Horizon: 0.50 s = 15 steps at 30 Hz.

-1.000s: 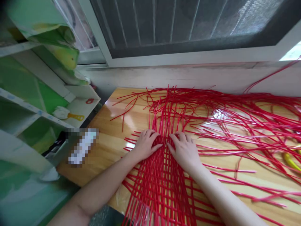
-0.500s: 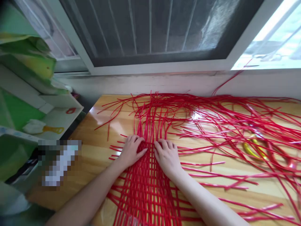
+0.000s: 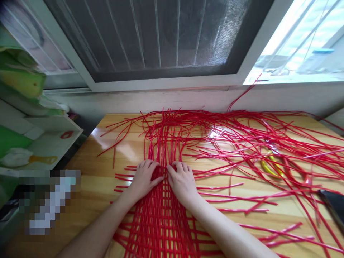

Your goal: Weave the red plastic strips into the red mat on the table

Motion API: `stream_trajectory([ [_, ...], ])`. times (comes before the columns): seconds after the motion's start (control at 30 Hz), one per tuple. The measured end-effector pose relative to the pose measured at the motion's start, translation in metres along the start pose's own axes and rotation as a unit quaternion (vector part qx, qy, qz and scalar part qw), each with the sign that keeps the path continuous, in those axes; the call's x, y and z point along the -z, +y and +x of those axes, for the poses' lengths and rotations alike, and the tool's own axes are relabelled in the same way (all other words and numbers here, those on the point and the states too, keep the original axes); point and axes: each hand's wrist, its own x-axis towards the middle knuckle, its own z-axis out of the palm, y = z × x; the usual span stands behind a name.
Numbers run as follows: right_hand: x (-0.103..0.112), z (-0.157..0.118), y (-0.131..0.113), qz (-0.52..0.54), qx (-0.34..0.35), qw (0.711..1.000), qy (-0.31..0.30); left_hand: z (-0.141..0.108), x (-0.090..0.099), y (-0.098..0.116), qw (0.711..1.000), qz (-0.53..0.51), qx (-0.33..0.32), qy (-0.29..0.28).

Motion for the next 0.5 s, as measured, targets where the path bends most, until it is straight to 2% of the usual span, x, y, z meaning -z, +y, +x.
stream_trajectory([
  [0.4,0.0005,0.0005,-0.0004,0.008,0.002,1.000,0.007,-0.0008,-0.0047,0.0019,1.000,0.006,0.020,0.012],
  [0.5,-0.0008,-0.0006,0.0005,0.016,0.000,1.000,0.010,-0.0042,0.0049,0.0009,0.999,-0.027,0.008,0.024],
])
